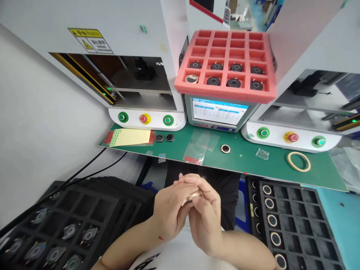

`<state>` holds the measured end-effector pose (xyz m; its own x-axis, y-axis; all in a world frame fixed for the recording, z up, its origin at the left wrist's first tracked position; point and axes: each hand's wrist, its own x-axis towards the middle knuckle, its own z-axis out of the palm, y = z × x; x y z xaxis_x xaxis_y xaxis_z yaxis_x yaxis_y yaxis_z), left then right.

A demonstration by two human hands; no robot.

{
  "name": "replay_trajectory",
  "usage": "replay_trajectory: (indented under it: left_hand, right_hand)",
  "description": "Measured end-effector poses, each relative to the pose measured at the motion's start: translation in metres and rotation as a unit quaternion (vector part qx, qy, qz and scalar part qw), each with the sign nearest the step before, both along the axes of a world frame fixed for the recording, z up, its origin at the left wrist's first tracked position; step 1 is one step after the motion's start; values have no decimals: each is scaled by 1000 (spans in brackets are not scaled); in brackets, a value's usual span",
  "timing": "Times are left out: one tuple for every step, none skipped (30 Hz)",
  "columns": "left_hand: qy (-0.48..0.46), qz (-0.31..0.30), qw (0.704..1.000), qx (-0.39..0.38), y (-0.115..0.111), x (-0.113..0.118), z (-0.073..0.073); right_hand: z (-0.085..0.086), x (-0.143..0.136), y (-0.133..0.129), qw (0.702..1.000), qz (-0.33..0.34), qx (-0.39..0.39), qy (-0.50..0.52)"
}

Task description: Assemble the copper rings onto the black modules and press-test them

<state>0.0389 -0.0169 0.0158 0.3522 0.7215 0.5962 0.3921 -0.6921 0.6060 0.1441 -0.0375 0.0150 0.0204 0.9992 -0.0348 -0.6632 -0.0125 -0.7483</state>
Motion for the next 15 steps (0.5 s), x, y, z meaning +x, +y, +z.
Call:
replay_trajectory:
  left_hand:
    - [8, 4, 1000, 5, 0, 0, -1]
    - [19, 5, 1000, 6, 0, 0, -3]
    - [27, 5, 1000, 5, -1, 0, -4]
    - [34, 4, 999, 6, -1, 0, -6]
    - [38, 4, 999, 8, -1, -1, -7]
    - [37, 3, 999, 12, 0, -2, -9]
    - [30, 2, 999, 14, 0, -2, -10]
    - [17, -2, 1000, 8, 1, -4, -10]
    - [-5, -16, 1000, -15, 1, -5, -9]
    - [-41, -37, 997, -59, 2, -5, -7]
    - [-93, -65, 986, -123, 3, -6, -4]
    - [-157, -98, 962, -202, 3, -7, -1]
    - [-227, -135, 922, -285, 3, -7, 3]
    - [-295, -168, 868, -363, 3, -6, 7]
    - [-352, -193, 808, -431, 3, -5, 10]
  right_hand:
    - [-1, -1, 0, 1000, -5, 0, 3]
    - [-1, -2, 1, 1000, -6, 0, 7]
    - [-2, -2, 1, 1000, -6, 0, 9]
    - [-2, -2, 2, 1000, -4, 2, 11]
    - [-3, -2, 3, 1000, 0, 5, 13]
    - [-3, -2, 3, 1000, 5, 7, 15]
    - [-4, -1, 4, 1000, 11, 8, 16]
    - [-4, 1, 4, 1000, 21, 8, 13]
    - [-5, 2, 3, 999, 32, 7, 5]
    - [-6, 4, 3, 999, 40, 10, -12]
    - [-7, 6, 1, 998, 41, 20, -41]
    - [-8, 8, 0, 995, 29, 42, -80]
    - [-8, 10, -1, 989, 5, 79, -127]
    - [-9, 13, -3, 976, -26, 125, -176]
    - [-9, 15, -4, 958, -55, 176, -220]
